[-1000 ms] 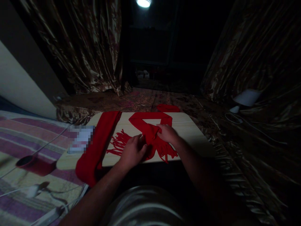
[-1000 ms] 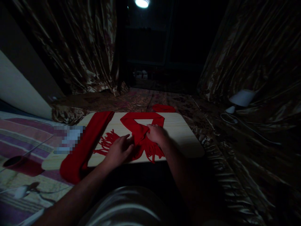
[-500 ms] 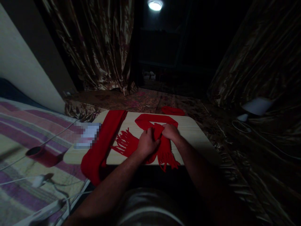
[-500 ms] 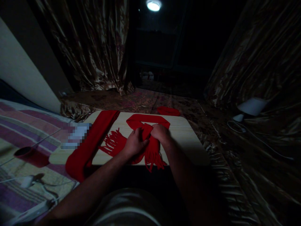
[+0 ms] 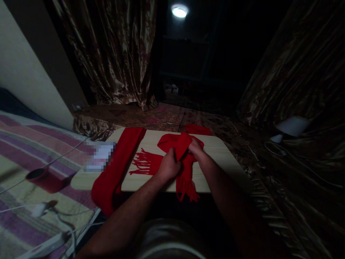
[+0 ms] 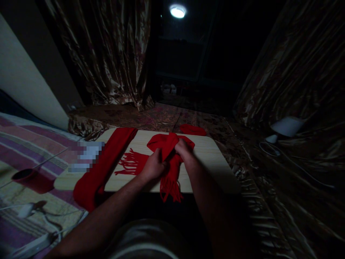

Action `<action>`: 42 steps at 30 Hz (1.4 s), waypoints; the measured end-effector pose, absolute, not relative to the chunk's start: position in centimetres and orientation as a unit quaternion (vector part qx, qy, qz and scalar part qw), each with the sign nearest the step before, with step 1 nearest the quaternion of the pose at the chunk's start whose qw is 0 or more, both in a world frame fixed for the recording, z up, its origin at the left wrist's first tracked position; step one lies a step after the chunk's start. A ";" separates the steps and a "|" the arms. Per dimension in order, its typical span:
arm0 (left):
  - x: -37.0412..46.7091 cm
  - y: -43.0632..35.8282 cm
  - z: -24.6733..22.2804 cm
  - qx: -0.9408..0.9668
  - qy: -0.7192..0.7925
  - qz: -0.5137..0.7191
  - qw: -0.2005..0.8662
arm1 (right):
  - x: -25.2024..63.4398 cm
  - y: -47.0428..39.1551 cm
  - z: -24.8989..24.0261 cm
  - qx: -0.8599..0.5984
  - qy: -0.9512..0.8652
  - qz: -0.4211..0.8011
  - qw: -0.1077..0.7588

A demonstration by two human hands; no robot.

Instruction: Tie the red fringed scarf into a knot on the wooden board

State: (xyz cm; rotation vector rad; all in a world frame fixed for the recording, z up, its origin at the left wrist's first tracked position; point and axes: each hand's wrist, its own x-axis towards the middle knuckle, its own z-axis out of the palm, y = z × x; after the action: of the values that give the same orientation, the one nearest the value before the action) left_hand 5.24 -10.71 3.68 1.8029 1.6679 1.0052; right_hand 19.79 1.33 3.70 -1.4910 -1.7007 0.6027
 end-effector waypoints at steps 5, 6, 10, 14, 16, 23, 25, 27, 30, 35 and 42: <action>5.1 -11.0 4.2 0.652 0.628 0.359 0.229 | 18.8 1.3 4.0 -0.517 -0.601 0.366 0.487; 5.1 -11.0 4.2 0.651 0.631 0.355 0.229 | 18.7 1.3 4.5 -0.512 -0.612 0.337 0.501; 4.7 -11.2 3.6 0.639 0.644 0.347 0.237 | 19.4 0.3 7.1 -0.526 -0.687 0.149 0.478; 4.2 -10.9 2.4 0.635 0.629 0.362 0.265 | 20.7 -1.5 9.7 -0.542 -0.748 -0.029 0.381; 4.0 -10.7 1.9 0.638 0.609 0.373 0.288 | 21.3 -2.2 10.3 -0.538 -0.763 -0.066 0.352; 3.6 -10.2 0.6 0.649 0.525 0.420 0.355 | 23.1 -0.2 10.0 -0.534 -0.635 0.169 0.532; 3.6 -10.1 0.4 0.650 0.513 0.431 0.359 | 23.6 0.7 9.9 -0.528 -0.561 0.264 0.580; 3.5 -10.0 0.3 0.649 0.506 0.441 0.359 | 24.1 0.8 10.0 -0.521 -0.566 0.259 0.584; 3.5 -9.9 0.2 0.647 0.501 0.437 0.374 | 24.9 -0.6 10.5 -0.536 -0.666 0.080 0.512; 3.5 -9.7 -0.2 0.631 0.483 0.454 0.403 | 26.0 -2.9 11.2 -0.574 -0.708 -0.118 0.394; 3.5 -8.8 -1.3 0.572 0.465 0.515 0.438 | 27.5 -2.4 9.0 -0.611 -0.676 -0.055 0.409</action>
State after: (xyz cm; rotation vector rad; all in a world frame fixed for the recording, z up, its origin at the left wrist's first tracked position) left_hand 3.46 -8.83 -1.34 1.4212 1.1566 1.2811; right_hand 27.51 -2.36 9.00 -1.5385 -1.7028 -0.1396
